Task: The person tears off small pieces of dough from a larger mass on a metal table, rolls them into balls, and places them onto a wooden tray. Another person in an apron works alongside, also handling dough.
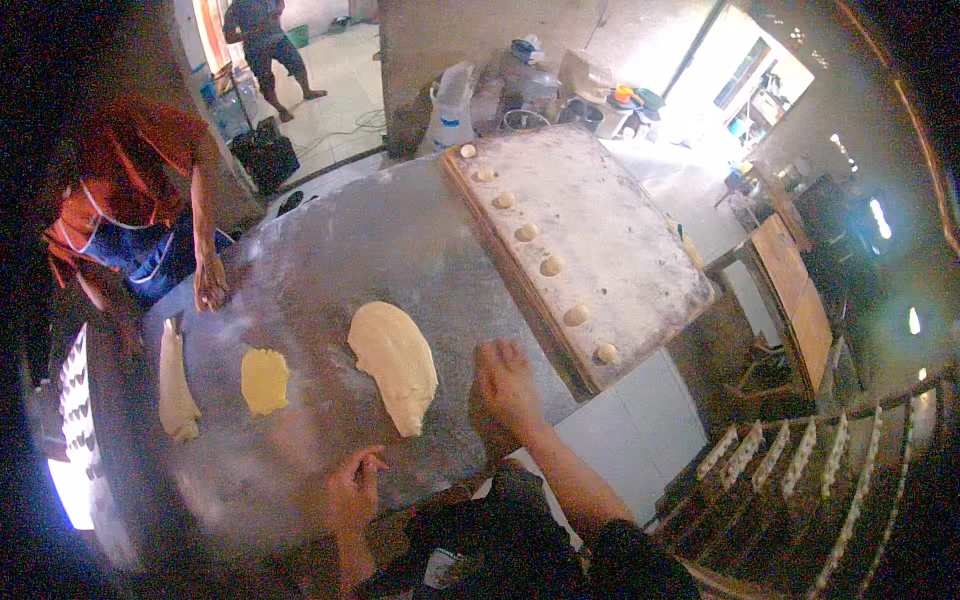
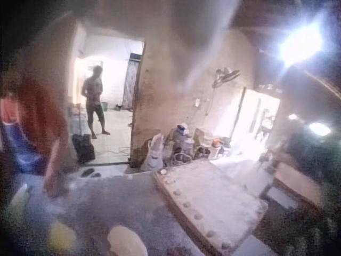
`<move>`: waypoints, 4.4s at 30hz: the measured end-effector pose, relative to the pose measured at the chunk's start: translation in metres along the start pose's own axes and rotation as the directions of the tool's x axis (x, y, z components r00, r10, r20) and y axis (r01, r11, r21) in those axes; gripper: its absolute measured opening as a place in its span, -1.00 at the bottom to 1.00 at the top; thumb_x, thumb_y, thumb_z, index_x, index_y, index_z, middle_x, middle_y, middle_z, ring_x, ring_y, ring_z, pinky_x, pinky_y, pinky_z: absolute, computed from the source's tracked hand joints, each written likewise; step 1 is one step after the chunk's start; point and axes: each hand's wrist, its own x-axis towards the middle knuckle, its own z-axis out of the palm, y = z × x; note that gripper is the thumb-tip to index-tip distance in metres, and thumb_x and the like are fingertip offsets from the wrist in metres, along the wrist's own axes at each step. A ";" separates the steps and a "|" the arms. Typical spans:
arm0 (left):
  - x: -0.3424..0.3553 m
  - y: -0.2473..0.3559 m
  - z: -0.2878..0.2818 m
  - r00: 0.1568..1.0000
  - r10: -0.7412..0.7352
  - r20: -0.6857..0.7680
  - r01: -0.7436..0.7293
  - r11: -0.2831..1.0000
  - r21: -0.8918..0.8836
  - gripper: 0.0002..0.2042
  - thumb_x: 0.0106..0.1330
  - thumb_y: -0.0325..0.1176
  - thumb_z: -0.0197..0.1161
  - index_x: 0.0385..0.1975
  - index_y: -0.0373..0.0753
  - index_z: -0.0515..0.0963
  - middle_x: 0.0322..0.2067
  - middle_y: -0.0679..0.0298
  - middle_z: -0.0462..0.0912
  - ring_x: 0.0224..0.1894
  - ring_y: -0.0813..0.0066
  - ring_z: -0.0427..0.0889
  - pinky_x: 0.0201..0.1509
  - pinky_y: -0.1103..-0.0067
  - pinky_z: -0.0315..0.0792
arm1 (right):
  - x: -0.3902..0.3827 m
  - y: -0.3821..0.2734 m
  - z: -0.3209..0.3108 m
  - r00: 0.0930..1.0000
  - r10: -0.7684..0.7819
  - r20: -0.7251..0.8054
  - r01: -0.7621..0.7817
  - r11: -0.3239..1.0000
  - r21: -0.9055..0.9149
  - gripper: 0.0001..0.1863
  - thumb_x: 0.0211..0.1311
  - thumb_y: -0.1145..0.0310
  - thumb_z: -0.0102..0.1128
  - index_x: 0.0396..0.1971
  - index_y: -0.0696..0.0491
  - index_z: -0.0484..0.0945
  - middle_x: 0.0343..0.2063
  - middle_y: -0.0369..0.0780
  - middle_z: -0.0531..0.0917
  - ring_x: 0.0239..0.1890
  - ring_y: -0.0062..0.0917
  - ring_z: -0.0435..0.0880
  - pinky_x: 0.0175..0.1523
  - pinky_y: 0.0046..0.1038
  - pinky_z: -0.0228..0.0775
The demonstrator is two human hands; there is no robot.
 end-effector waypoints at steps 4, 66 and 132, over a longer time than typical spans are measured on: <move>-0.002 -0.002 0.011 0.999 -0.002 0.041 -0.002 0.995 0.100 -0.77 0.52 -0.33 0.13 -0.06 -0.27 0.70 -0.35 0.10 0.77 -0.31 0.31 0.78 -0.20 0.44 0.62 | 0.032 -0.042 -0.020 0.969 -0.075 -0.235 0.035 0.985 -0.168 -0.44 0.45 0.18 0.13 0.38 0.03 0.39 0.25 0.18 0.50 0.36 -0.01 0.45 0.50 0.01 0.12; 0.028 0.012 0.080 0.887 0.461 0.031 -0.457 0.865 0.207 -0.78 0.45 -0.15 0.26 -0.09 -0.11 0.65 -0.29 0.17 0.69 -0.25 0.05 0.70 -0.12 0.17 0.58 | -0.101 -0.049 -0.029 0.938 -0.337 0.082 0.330 0.939 0.092 -0.48 0.41 0.21 0.08 0.29 0.10 0.41 0.18 0.04 0.54 0.21 0.00 0.54 0.23 -0.03 0.46; 0.119 -0.054 0.108 0.678 0.714 0.177 -0.730 0.682 0.047 -0.56 0.60 -0.06 -0.09 0.24 -0.17 0.52 0.08 0.04 0.65 0.22 0.05 0.55 0.44 0.20 0.27 | -0.097 -0.033 -0.008 0.716 0.393 0.577 -0.674 0.174 0.718 -0.50 0.56 0.04 -0.07 -0.31 0.20 0.59 -0.47 0.07 0.62 -0.40 -0.04 0.69 -0.29 -0.04 0.48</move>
